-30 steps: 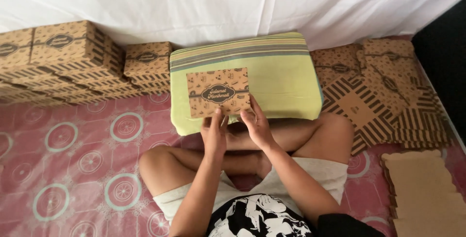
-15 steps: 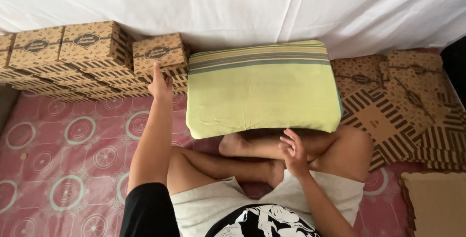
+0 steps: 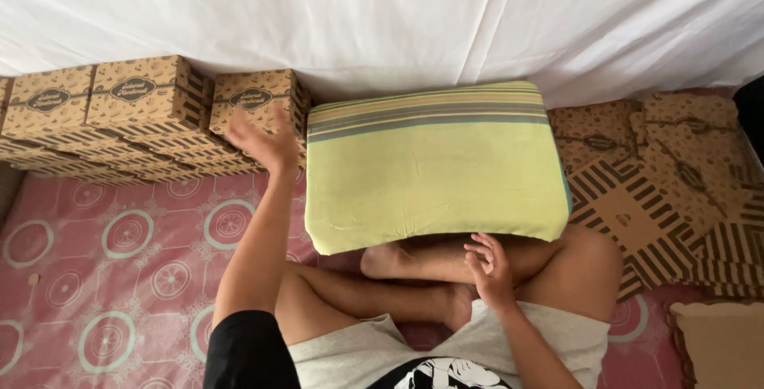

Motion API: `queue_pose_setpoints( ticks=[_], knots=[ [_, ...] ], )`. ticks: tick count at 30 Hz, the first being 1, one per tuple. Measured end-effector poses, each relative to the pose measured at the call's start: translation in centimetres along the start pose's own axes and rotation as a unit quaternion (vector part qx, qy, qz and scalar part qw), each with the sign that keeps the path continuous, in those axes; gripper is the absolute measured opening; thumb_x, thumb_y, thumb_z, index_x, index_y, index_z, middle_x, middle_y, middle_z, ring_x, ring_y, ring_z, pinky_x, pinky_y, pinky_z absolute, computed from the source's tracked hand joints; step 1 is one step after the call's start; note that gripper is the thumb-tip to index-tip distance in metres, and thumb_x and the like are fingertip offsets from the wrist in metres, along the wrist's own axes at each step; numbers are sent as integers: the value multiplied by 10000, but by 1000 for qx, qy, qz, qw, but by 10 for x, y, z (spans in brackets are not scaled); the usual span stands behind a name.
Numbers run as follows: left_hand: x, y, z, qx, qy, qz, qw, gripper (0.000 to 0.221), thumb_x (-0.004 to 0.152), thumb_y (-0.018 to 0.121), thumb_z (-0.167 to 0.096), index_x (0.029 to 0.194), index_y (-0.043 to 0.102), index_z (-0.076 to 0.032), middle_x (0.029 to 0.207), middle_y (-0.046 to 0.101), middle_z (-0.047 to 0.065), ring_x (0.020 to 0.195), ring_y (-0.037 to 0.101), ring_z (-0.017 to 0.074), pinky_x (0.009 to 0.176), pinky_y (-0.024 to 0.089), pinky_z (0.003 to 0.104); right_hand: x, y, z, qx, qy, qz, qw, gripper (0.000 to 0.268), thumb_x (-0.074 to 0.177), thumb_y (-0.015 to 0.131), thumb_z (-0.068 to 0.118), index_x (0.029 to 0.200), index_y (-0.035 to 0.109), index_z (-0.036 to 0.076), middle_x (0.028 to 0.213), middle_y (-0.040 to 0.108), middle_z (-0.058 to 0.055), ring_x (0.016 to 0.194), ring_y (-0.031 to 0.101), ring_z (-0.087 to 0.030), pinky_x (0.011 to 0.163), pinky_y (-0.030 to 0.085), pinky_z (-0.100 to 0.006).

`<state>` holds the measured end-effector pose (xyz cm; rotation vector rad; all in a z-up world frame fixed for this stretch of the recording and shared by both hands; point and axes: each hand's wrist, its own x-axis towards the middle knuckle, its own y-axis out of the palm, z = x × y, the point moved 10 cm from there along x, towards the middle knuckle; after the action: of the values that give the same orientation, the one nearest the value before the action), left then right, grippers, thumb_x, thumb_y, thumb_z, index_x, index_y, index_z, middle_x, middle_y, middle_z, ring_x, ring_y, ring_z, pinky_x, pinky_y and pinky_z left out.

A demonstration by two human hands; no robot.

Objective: Assembling small cardboard boxes by folding flat sheets along pre-scored lines and tucking in tabs.

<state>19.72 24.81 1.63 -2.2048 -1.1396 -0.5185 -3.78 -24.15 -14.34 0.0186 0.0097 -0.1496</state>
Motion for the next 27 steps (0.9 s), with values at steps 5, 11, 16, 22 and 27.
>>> queue_pose_setpoints(
  ticks=[5,11,16,22,27],
  knots=[
    [-29,86,-108,187,515,226,805,100,948,643,-71,958,742,-68,949,690,98,907,645,283,868,488,423,4,2,-6,-26,-10,-2,1000,616,911,678,76,1463,424,-22,1356,538,-242,1143,661,-344,827,607,-450],
    [-39,202,17,457,336,536,625,513,951,418,-355,1344,623,-96,1270,713,122,1282,594,322,1220,139,598,4,0,0,1,3,-16,1000,586,917,645,21,1450,413,-49,1336,537,-257,1117,657,-348,794,603,-410],
    [-34,182,33,507,226,583,593,791,1022,122,-596,1609,350,-118,1552,537,123,1500,381,374,1257,-70,601,4,-8,-10,12,19,-12,1000,593,938,614,40,1483,392,-26,1365,519,-239,1127,654,-313,787,603,-376],
    [-67,83,-91,234,320,469,789,705,1022,521,-491,1535,453,-12,1483,548,235,1478,386,403,1242,205,604,8,-4,-9,-1,15,-8,1000,562,945,625,47,1450,396,-44,1353,532,-253,1109,667,-325,777,612,-382],
    [-101,-95,-87,3,200,280,939,559,931,770,-206,1347,597,125,1312,579,364,1321,496,524,1135,392,547,4,-25,-9,50,26,-10,998,487,972,636,96,1419,480,-20,1288,587,-233,1077,684,-320,770,622,-393]
  ],
)
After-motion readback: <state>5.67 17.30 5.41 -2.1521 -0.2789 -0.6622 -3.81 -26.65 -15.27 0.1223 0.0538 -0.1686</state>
